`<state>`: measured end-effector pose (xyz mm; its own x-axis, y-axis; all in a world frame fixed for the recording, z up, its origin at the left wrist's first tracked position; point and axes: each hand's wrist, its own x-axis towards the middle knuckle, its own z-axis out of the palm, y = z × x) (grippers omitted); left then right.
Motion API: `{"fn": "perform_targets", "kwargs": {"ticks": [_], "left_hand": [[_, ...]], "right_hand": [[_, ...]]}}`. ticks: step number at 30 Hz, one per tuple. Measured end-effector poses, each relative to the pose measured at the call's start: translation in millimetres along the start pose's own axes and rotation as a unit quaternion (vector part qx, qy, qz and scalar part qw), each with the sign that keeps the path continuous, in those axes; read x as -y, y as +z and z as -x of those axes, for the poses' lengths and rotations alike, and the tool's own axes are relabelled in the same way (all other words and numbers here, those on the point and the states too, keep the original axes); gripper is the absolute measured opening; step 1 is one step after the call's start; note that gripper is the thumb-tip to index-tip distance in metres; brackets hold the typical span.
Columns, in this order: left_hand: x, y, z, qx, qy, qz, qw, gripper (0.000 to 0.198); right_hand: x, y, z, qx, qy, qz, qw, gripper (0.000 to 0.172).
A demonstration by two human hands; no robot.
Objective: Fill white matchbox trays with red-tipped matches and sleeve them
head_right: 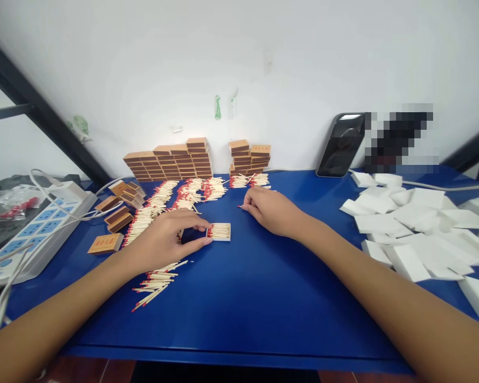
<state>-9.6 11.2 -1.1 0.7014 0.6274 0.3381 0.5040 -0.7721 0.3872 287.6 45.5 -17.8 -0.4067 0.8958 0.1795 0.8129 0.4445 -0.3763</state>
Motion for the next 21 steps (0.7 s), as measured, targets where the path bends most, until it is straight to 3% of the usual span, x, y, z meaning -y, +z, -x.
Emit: {"fn": "perform_targets", "kwargs": {"ticks": [3, 10, 21], "left_hand": [[-4, -0.6, 0, -0.023, 0.031, 0.000, 0.999, 0.015], [-12, -4.4, 1, -0.149, 0.119, 0.005, 0.982, 0.007], [-10, -2.0, -1, -0.115, 0.069, 0.021, 0.991, 0.004]], "right_hand": [[-1, 0, 0, -0.001, -0.005, 0.006, 1.000, 0.017], [0, 0, -1, 0.000, -0.003, 0.007, 1.000, 0.018], [-2, 2, 0, 0.000, -0.002, 0.010, 1.000, 0.018]]}}
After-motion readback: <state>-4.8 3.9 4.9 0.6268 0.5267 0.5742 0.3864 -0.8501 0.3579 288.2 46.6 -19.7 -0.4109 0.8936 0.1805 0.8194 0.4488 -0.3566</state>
